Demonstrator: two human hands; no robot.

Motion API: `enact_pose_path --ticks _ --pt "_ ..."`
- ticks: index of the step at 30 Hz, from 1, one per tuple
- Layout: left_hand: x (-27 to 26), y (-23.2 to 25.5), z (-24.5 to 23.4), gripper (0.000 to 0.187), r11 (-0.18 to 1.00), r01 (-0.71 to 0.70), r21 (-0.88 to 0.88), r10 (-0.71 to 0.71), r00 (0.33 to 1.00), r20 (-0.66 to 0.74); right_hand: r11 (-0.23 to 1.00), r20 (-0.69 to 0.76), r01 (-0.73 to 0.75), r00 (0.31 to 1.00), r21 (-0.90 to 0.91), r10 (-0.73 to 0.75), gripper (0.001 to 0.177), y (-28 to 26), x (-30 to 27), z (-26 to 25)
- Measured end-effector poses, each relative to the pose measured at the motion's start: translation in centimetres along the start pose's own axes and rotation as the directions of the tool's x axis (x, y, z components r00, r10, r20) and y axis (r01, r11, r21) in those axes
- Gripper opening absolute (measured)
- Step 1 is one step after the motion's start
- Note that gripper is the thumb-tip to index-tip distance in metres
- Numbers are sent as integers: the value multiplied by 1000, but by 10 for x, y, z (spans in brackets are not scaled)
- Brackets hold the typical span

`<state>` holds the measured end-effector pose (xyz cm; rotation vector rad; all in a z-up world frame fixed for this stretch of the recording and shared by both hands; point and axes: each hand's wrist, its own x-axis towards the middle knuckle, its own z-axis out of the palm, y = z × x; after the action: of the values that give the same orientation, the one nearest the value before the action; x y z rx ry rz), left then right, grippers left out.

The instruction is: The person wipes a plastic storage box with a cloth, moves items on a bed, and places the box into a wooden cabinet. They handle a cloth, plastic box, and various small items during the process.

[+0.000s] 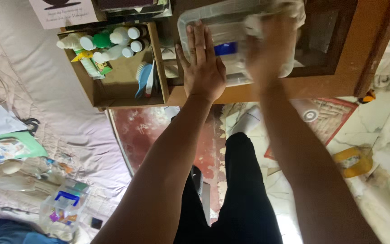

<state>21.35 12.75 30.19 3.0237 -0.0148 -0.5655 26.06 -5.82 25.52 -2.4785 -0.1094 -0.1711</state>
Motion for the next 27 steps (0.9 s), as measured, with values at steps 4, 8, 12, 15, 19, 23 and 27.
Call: enact_pose_path --ticks 4,8,12,15,19,23,27 --pt "-1 3 -3 87 1000 -23 1 21 923 -385 962 49 -70 997 264 59 34 -70 -8 41" --pt "-1 1 -4 79 984 157 -83 -146 980 133 955 188 270 939 119 -289 34 -77 19 17" --pt "-9 3 0 74 991 86 -107 -97 990 -105 994 465 -28 885 101 -22 24 -28 30 -46" --pt "-3 -3 0 74 995 19 -102 -22 1000 -22 971 304 238 925 -1 -227 27 -6 25 -69" --pt "0 -8 -1 74 969 -233 -85 231 972 -30 960 316 250 927 -123 -201 42 -12 -16 -88" --pt "26 -19 -19 78 834 -548 -59 551 833 44 986 458 142 885 -92 -85 77 -35 -40 -108" --pt "42 -16 -25 80 850 -525 -48 527 846 83 981 406 58 914 -186 23 50 -48 -55 -118"
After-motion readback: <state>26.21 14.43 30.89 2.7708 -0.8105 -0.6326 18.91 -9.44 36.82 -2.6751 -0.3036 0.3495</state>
